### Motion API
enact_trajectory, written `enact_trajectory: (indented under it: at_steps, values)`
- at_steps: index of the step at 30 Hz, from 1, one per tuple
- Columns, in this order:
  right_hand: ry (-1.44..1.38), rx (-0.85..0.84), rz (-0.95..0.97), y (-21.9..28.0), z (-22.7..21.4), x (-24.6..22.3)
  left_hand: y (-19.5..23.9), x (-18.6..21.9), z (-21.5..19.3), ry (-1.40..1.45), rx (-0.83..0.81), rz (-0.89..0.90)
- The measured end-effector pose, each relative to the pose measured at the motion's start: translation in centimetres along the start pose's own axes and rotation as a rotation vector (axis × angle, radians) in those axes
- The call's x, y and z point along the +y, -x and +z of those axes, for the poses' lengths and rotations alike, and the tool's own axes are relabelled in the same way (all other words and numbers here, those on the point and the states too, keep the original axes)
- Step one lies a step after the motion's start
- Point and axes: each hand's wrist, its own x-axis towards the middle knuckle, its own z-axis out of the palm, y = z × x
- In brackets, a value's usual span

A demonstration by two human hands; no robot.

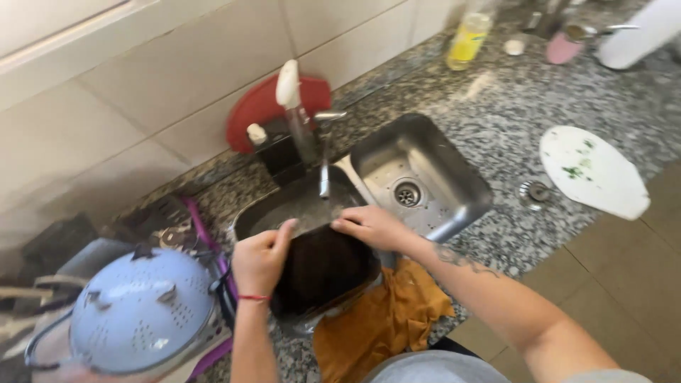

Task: The person washes a blue colander and a metal pot in a kitchen sink using a sponge and running water. After rinsing the pot, the person places it on the stove and briefly pets a black cat that walks by.

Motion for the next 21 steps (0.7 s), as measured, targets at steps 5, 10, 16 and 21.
enact_trajectory:
  at_steps: [5, 10, 16, 21]
  values:
    - [-0.096, 0.065, 0.513, -1.2, -1.9, -6.0, 0.8, -3.4, 2.5, 0.242, -0.205, -0.368]
    - [0.024, -0.027, 0.543, 1.1, -2.9, -7.7, 5.3, -6.5, 3.2, 0.467, -0.212, -0.488]
    - [-0.118, 0.182, 0.041, 6.1, -5.2, -6.2, 9.0, 3.9, -1.3, 0.466, -0.333, -0.013]
    - [0.226, 0.355, 0.192, 10.3, -9.0, -1.7, 9.7, 11.6, 1.5, 0.064, 0.147, 0.377]
